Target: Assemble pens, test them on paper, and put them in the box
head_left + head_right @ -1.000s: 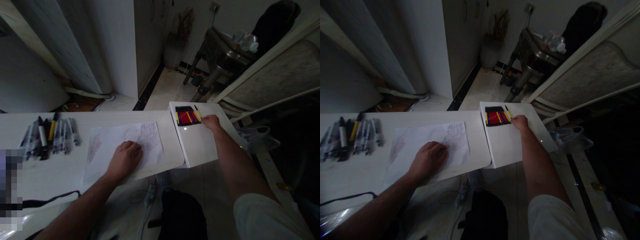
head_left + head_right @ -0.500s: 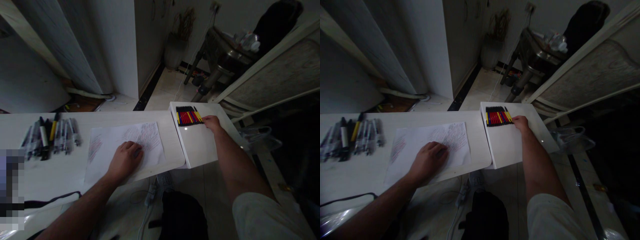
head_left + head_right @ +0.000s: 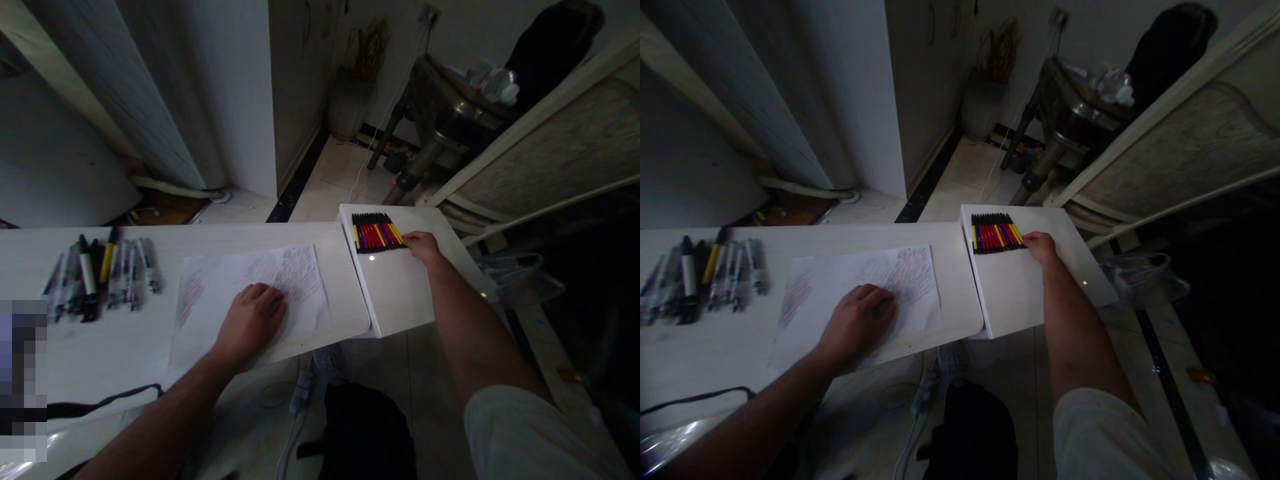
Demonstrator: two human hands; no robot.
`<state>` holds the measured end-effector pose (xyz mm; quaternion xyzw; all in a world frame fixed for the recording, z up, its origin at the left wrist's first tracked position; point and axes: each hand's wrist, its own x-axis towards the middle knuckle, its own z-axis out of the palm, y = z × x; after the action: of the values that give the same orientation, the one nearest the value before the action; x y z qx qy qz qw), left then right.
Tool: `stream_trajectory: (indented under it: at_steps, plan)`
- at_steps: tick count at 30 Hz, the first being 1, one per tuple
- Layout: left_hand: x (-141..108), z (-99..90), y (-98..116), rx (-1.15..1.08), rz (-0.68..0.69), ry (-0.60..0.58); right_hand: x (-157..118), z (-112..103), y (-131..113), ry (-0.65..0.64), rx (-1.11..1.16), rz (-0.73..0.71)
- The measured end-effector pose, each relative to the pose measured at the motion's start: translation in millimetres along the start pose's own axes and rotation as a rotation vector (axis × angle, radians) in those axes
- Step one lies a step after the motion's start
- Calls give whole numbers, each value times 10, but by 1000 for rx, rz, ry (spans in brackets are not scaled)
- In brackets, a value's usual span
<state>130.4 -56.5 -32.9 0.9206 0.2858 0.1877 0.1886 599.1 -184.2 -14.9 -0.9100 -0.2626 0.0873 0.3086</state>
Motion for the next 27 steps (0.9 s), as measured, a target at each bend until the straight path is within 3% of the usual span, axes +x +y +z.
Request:
stream_trajectory:
  at_steps: [20, 27]
  plan:
    - [-8, -8, 33, -32, -22, -17, -100, -48, -51, 30, 26, 19]
    - [-47, -23, 76, -56, -50, -30, -209, -12, -176, 311, 48, 57]
